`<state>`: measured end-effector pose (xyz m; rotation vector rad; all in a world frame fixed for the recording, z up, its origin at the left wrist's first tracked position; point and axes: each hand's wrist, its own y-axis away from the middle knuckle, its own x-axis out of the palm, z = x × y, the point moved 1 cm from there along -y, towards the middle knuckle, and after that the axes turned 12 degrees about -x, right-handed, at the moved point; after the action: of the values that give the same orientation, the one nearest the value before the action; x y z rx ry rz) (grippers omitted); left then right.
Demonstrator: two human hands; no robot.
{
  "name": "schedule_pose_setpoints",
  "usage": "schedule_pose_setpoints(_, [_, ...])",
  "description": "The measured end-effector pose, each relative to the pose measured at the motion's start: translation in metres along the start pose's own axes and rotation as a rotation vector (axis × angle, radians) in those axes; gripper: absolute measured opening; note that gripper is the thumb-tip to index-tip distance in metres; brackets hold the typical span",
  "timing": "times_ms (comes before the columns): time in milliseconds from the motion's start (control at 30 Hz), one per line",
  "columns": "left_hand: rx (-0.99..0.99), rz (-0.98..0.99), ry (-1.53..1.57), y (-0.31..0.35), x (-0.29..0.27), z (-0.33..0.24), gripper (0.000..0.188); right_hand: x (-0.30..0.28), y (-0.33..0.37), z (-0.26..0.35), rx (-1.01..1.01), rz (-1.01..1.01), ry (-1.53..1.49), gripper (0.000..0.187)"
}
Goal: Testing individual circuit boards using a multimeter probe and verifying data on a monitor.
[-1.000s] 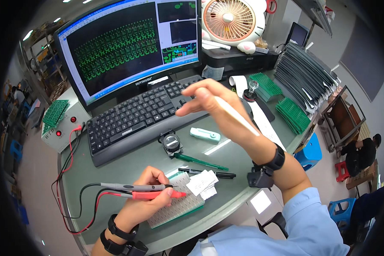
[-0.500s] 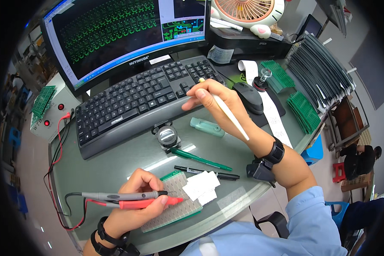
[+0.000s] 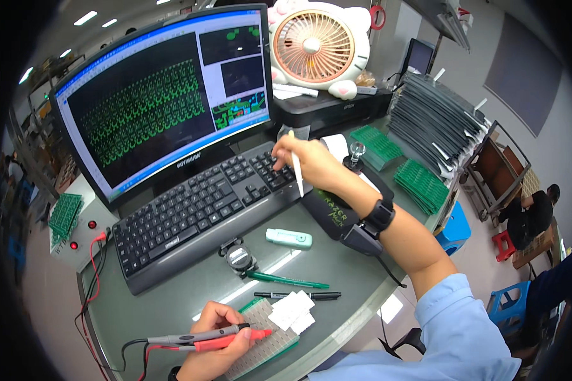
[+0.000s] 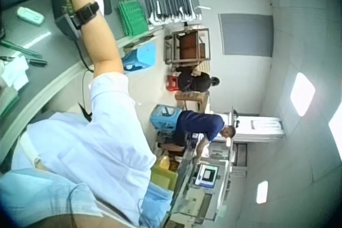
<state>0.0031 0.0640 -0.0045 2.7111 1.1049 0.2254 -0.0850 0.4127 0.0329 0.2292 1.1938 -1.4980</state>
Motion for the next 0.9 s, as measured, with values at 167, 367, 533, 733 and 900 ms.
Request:
schedule_pose_setpoints(167, [0.013,0.014,0.002,-0.004,-0.001,-0.003,0.026,0.014,0.0,-0.021,-0.234,0.052,0.307,0.007])
schedule_pose_setpoints(367, [0.016,0.013,-0.017,-0.005,-0.001,-0.004,0.025,0.021,-0.015,-0.027,-0.165,0.14,0.362,0.009])
schedule_pose_setpoints(533, [0.011,0.019,-0.025,-0.004,-0.002,0.001,0.025,0.037,-0.033,-0.031,-0.175,0.064,0.33,0.012])
schedule_pose_setpoints(733, [0.011,0.029,-0.014,-0.004,-0.001,0.002,0.025,0.017,-0.023,-0.057,0.002,-0.056,0.436,0.015])
schedule_pose_setpoints(900, [0.012,0.031,-0.014,-0.007,-0.004,0.001,0.025,0.013,-0.008,-0.041,-0.093,-0.075,0.301,0.009])
